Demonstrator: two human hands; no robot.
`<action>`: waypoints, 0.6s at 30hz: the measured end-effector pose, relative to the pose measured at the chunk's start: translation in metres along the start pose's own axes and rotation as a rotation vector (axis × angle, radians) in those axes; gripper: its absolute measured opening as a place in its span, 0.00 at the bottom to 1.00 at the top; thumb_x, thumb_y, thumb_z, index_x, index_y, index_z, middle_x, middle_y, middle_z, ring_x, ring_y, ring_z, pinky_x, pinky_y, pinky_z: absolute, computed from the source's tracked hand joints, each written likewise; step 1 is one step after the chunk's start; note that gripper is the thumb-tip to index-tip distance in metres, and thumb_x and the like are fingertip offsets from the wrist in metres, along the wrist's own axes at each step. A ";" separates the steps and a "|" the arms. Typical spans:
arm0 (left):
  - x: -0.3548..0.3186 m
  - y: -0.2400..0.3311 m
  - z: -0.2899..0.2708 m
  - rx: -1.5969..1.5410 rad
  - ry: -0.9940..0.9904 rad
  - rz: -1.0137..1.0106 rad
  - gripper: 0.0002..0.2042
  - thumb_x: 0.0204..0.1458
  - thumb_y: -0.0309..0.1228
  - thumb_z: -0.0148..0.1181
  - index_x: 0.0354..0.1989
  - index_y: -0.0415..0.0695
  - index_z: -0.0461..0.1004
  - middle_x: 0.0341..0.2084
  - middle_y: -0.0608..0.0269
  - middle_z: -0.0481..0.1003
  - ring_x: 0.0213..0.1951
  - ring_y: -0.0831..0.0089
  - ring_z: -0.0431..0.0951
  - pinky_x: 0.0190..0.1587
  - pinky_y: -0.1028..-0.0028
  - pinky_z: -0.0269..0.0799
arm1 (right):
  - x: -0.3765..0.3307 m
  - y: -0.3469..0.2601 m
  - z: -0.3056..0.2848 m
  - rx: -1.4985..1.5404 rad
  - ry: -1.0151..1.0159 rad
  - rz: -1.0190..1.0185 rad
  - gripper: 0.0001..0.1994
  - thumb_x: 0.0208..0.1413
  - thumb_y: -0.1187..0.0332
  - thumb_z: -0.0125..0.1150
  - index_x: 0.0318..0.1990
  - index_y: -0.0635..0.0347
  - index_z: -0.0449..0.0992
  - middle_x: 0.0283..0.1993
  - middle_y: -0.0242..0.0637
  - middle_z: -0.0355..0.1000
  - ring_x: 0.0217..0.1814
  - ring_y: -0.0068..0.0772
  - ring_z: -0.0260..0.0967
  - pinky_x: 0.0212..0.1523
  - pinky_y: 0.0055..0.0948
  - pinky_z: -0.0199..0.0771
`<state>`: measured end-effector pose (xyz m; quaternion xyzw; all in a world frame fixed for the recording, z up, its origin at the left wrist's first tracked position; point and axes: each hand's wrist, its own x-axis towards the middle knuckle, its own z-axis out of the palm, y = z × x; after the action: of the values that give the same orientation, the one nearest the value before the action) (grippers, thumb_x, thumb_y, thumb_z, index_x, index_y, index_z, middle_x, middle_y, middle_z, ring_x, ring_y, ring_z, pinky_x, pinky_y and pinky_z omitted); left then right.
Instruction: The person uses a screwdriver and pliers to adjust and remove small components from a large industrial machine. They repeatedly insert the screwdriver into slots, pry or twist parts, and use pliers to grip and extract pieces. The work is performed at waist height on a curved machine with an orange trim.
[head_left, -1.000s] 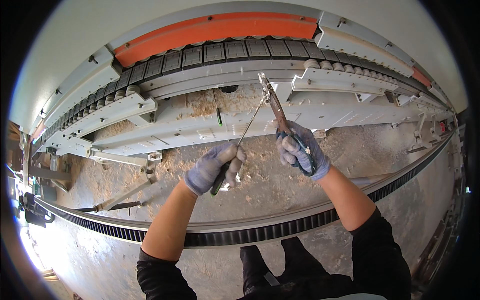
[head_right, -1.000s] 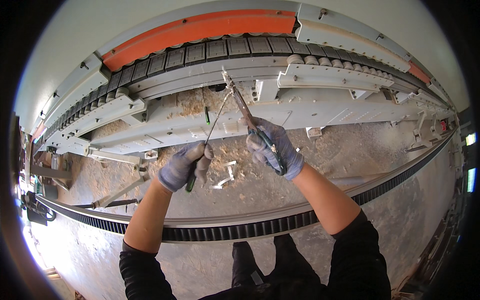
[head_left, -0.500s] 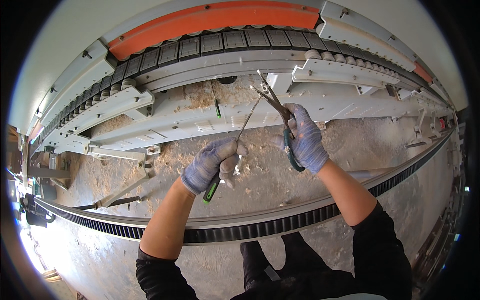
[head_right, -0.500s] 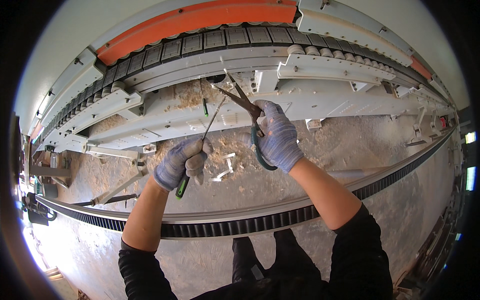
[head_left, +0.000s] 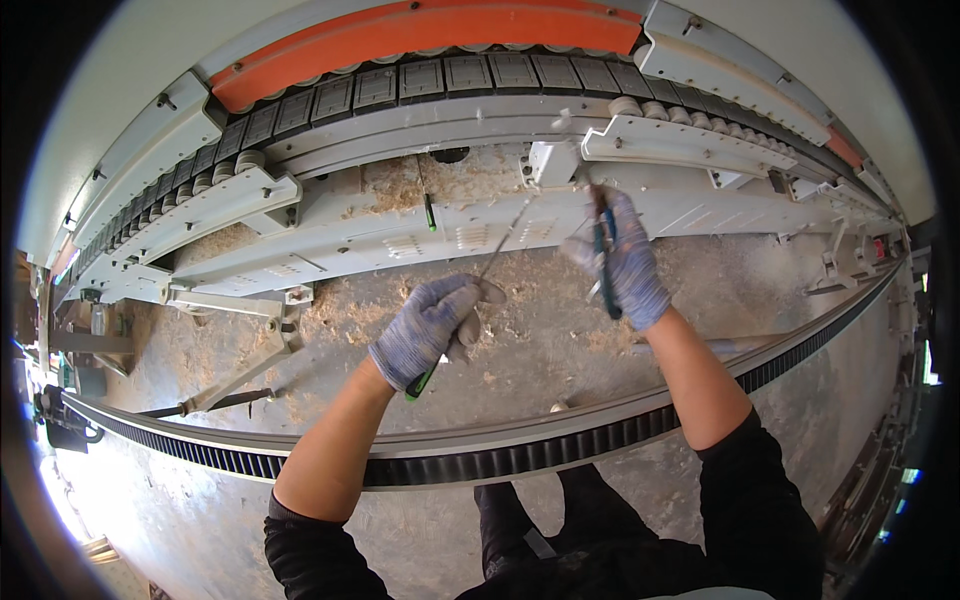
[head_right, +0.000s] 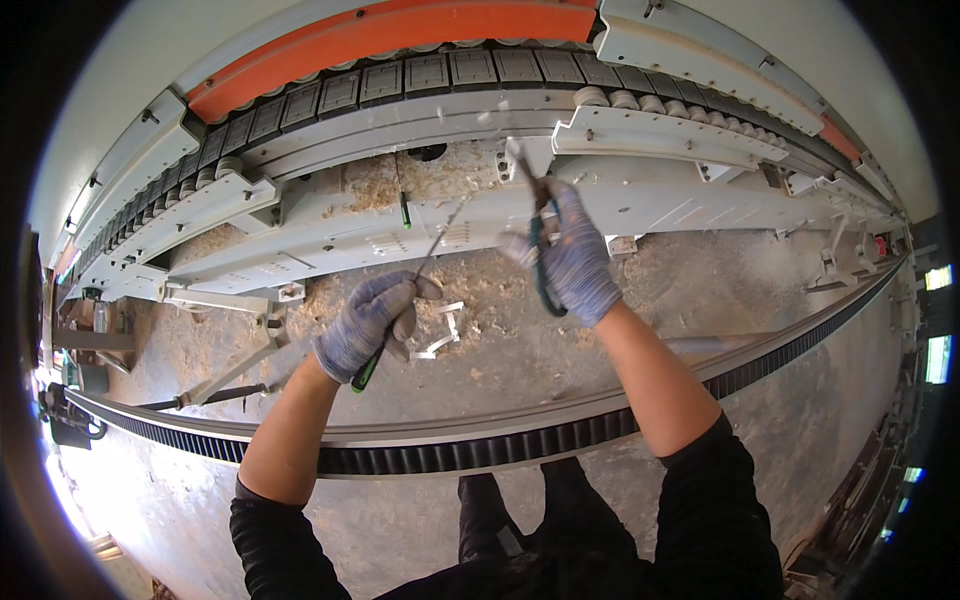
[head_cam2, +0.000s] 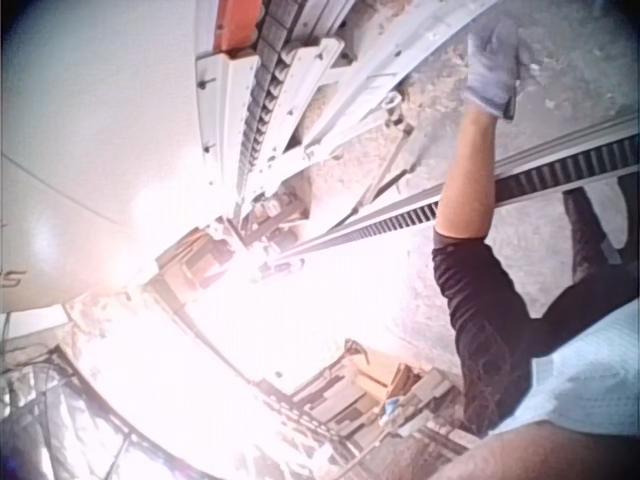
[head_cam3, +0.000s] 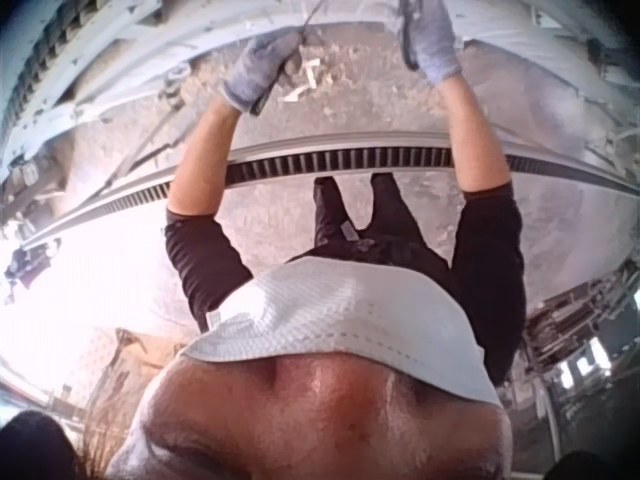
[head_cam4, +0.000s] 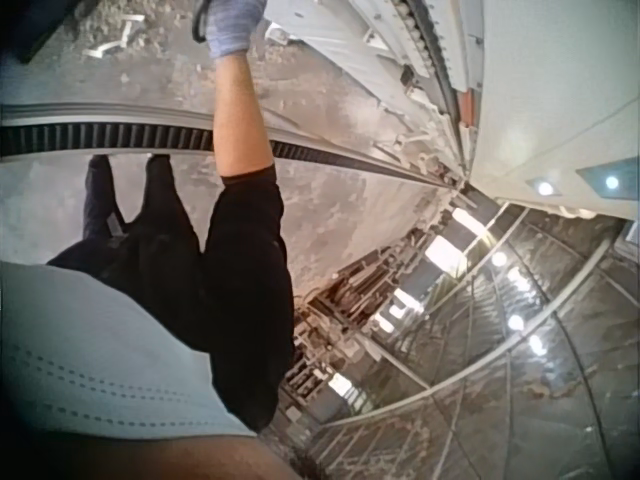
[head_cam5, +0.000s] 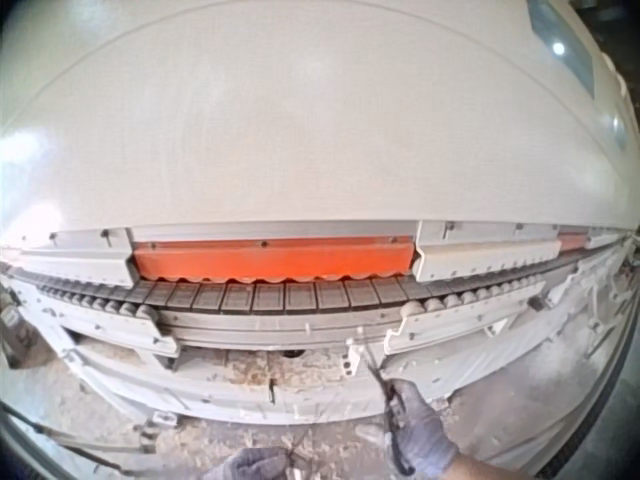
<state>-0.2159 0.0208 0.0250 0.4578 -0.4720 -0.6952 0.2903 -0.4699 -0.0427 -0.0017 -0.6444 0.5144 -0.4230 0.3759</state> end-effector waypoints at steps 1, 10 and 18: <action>0.001 -0.001 -0.002 -0.016 0.008 0.004 0.19 0.65 0.41 0.45 0.47 0.38 0.75 0.16 0.70 0.68 0.17 0.82 0.70 0.20 0.82 0.72 | -0.005 0.000 0.001 -0.032 -0.070 0.145 0.40 0.41 0.52 0.77 0.60 0.55 0.63 0.46 0.38 0.68 0.46 0.28 0.67 0.47 0.32 0.73; -0.001 -0.006 -0.001 0.018 -0.003 -0.003 0.17 0.65 0.38 0.44 0.48 0.39 0.75 0.17 0.68 0.70 0.19 0.83 0.70 0.21 0.82 0.69 | -0.008 -0.002 0.006 -0.525 -0.003 -0.155 0.40 0.33 0.55 0.79 0.56 0.58 0.66 0.50 0.49 0.70 0.51 0.53 0.70 0.50 0.44 0.71; -0.002 -0.001 0.005 0.179 0.026 0.110 0.17 0.65 0.37 0.44 0.45 0.35 0.74 0.13 0.68 0.68 0.15 0.82 0.69 0.19 0.81 0.67 | -0.006 -0.001 0.004 -0.652 -0.018 -0.130 0.40 0.32 0.55 0.79 0.56 0.55 0.67 0.49 0.49 0.70 0.49 0.52 0.71 0.49 0.45 0.72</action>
<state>-0.2194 0.0250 0.0252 0.4642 -0.5529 -0.6274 0.2919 -0.4669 -0.0362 -0.0032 -0.7658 0.5772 -0.2536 0.1268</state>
